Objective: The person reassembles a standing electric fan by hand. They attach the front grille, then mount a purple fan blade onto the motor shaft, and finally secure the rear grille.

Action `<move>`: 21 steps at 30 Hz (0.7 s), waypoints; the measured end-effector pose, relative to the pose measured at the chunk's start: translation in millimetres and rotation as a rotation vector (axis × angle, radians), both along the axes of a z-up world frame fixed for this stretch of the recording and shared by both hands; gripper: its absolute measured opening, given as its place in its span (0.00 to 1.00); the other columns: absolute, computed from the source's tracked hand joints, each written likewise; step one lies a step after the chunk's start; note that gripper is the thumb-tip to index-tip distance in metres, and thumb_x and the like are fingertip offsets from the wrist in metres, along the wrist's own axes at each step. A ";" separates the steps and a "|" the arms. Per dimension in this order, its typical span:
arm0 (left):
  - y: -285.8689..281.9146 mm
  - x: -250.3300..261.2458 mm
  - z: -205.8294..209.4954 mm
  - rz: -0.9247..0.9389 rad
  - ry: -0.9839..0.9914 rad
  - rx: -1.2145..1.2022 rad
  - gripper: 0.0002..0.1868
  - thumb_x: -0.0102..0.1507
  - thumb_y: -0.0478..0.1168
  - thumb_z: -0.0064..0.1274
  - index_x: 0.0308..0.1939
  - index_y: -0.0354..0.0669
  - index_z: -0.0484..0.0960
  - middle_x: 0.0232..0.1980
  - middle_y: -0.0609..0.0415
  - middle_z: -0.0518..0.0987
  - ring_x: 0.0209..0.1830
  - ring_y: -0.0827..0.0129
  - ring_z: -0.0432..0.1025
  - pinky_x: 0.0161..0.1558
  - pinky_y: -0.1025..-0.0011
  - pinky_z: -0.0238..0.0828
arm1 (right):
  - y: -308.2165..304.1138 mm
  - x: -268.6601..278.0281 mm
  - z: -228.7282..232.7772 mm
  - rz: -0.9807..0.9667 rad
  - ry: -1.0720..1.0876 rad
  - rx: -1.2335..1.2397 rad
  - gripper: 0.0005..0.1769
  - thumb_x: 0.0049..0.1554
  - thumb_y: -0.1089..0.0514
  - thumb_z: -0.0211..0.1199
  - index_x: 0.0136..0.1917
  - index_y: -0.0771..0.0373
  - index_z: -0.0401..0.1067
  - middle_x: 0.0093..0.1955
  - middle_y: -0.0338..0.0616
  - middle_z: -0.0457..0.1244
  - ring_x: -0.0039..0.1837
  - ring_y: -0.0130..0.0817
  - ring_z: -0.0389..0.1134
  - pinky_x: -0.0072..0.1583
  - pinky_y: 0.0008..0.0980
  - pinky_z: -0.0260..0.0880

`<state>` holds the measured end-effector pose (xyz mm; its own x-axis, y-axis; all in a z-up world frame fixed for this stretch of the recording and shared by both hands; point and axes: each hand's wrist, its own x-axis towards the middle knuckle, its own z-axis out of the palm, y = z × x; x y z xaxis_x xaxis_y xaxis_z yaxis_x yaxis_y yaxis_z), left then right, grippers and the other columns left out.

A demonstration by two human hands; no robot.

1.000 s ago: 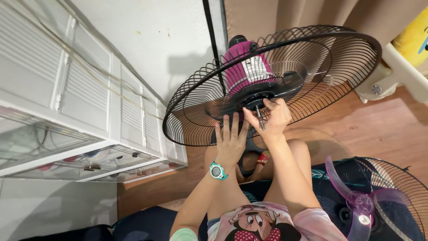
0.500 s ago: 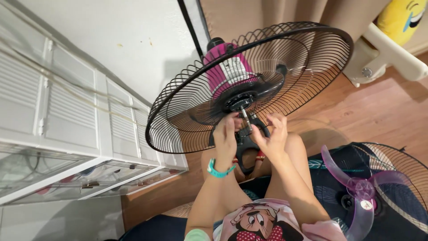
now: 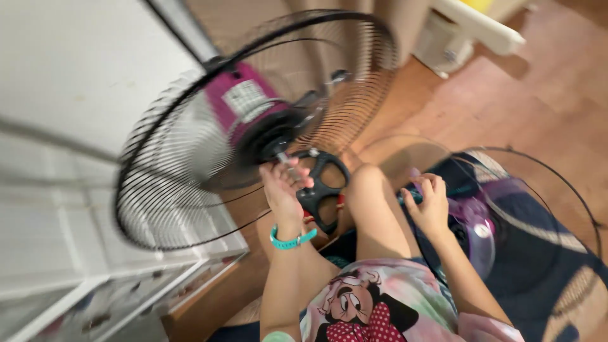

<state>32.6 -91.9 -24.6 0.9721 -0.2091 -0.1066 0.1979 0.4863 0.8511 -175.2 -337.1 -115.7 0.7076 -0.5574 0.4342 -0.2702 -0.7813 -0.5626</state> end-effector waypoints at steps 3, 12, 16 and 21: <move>-31.2 -26.7 -34.4 -0.118 0.012 -0.007 0.31 0.74 0.59 0.32 0.41 0.33 0.75 0.29 0.46 0.81 0.22 0.64 0.74 0.28 0.69 0.74 | -25.4 -39.5 -28.7 -0.193 0.217 0.004 0.24 0.52 0.53 0.72 0.60 0.61 0.74 0.62 0.55 0.62 0.62 0.54 0.62 0.60 0.49 0.66; -115.6 -110.9 -91.9 -0.647 -0.062 0.248 0.15 0.73 0.45 0.47 0.47 0.35 0.79 0.33 0.54 0.81 0.25 0.78 0.72 0.30 0.81 0.69 | -57.4 -134.4 -94.2 -0.486 0.547 0.070 0.52 0.38 0.35 0.77 0.71 0.54 0.64 0.70 0.60 0.57 0.68 0.60 0.59 0.61 0.59 0.60; -126.3 -129.0 -93.7 -0.701 -0.111 0.300 0.14 0.72 0.45 0.47 0.47 0.36 0.80 0.34 0.55 0.81 0.25 0.79 0.72 0.30 0.82 0.69 | -60.5 -151.2 -111.1 -0.485 0.609 0.209 0.62 0.37 0.37 0.79 0.79 0.52 0.56 0.68 0.59 0.58 0.67 0.61 0.60 0.63 0.60 0.60; -126.0 -134.5 -86.0 -0.696 -0.133 0.352 0.13 0.72 0.44 0.49 0.46 0.36 0.81 0.33 0.55 0.81 0.25 0.80 0.72 0.30 0.82 0.69 | -62.8 -153.8 -114.8 -0.432 0.147 0.337 0.47 0.42 0.57 0.71 0.75 0.60 0.61 0.66 0.56 0.63 0.65 0.55 0.65 0.64 0.48 0.67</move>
